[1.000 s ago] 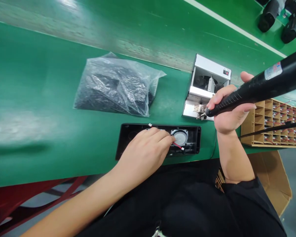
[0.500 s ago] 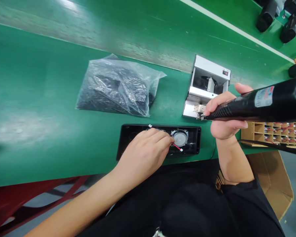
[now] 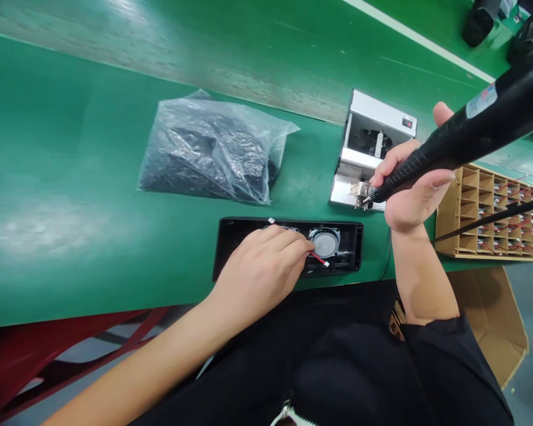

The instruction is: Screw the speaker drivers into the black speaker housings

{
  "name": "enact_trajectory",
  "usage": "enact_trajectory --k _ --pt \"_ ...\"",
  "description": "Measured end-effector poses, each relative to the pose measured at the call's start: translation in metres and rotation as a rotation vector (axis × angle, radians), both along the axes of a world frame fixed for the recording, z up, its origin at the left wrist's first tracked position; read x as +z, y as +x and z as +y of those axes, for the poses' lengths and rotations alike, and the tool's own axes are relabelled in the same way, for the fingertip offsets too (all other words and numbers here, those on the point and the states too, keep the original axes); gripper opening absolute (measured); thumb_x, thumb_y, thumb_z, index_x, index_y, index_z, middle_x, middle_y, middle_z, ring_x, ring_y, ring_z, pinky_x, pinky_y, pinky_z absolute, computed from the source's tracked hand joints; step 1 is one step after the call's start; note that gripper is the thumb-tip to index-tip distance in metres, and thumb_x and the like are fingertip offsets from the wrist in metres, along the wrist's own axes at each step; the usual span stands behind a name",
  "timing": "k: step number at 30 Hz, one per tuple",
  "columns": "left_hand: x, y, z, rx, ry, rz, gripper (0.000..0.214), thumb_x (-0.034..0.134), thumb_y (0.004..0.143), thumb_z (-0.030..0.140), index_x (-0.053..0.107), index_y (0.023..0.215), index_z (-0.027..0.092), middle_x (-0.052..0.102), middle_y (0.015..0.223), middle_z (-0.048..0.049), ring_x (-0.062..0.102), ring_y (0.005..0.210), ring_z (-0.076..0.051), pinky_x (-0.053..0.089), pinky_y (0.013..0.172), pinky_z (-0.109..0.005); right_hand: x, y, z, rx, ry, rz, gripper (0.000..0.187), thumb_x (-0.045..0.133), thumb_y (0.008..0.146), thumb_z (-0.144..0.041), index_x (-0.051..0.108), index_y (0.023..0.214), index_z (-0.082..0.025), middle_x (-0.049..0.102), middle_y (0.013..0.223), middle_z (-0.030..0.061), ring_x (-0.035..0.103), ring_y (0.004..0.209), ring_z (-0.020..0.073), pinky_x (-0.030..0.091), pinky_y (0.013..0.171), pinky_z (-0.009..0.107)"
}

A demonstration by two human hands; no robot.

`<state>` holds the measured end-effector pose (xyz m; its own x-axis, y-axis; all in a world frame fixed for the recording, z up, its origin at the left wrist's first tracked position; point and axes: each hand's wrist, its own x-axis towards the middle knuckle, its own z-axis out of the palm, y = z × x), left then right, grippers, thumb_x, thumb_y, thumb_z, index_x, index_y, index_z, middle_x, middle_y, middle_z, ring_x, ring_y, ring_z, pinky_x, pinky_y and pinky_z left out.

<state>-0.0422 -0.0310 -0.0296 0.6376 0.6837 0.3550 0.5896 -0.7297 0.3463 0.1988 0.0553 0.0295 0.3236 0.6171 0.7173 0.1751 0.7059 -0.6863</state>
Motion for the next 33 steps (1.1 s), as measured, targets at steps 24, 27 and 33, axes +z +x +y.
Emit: enact_trajectory --k 24,27,33 --pt "0.017 0.012 -0.009 -0.129 -0.104 -0.574 0.004 0.073 0.109 0.022 0.075 0.107 0.02 0.086 0.097 -0.0025 0.073 0.081 -0.017 0.055 0.077 -0.033 0.068 -0.051 -0.097 0.114 -0.282 0.265 0.063 0.05 0.098 -0.088 0.08 0.12 -0.038 0.047 0.054 -0.0101 0.033 0.031 0.0116 0.037 0.03 0.029" --pt "0.017 0.002 -0.019 -0.162 -0.185 -0.562 0.008 0.069 0.111 0.021 0.075 0.106 0.021 0.085 0.096 -0.0019 0.074 0.083 -0.017 0.056 0.08 -0.032 0.07 -0.05 -0.114 0.194 -0.373 0.222 0.052 0.053 0.102 -0.08 0.078 0.125 -0.041 0.052 0.056 -0.0095 0.041 0.033 0.0135 0.044 0.035 0.031" --pt "0.017 -0.015 -0.034 -0.193 -0.292 -0.479 0.019 0.063 0.115 0.022 0.075 0.1 0.021 0.084 0.091 -0.0006 0.073 0.08 -0.016 0.054 0.076 -0.034 0.045 -0.046 -0.143 0.276 -0.355 0.101 0.06 0.072 0.094 -0.074 0.063 0.147 -0.048 0.045 0.052 -0.0132 0.037 0.028 0.0166 0.04 0.029 0.034"
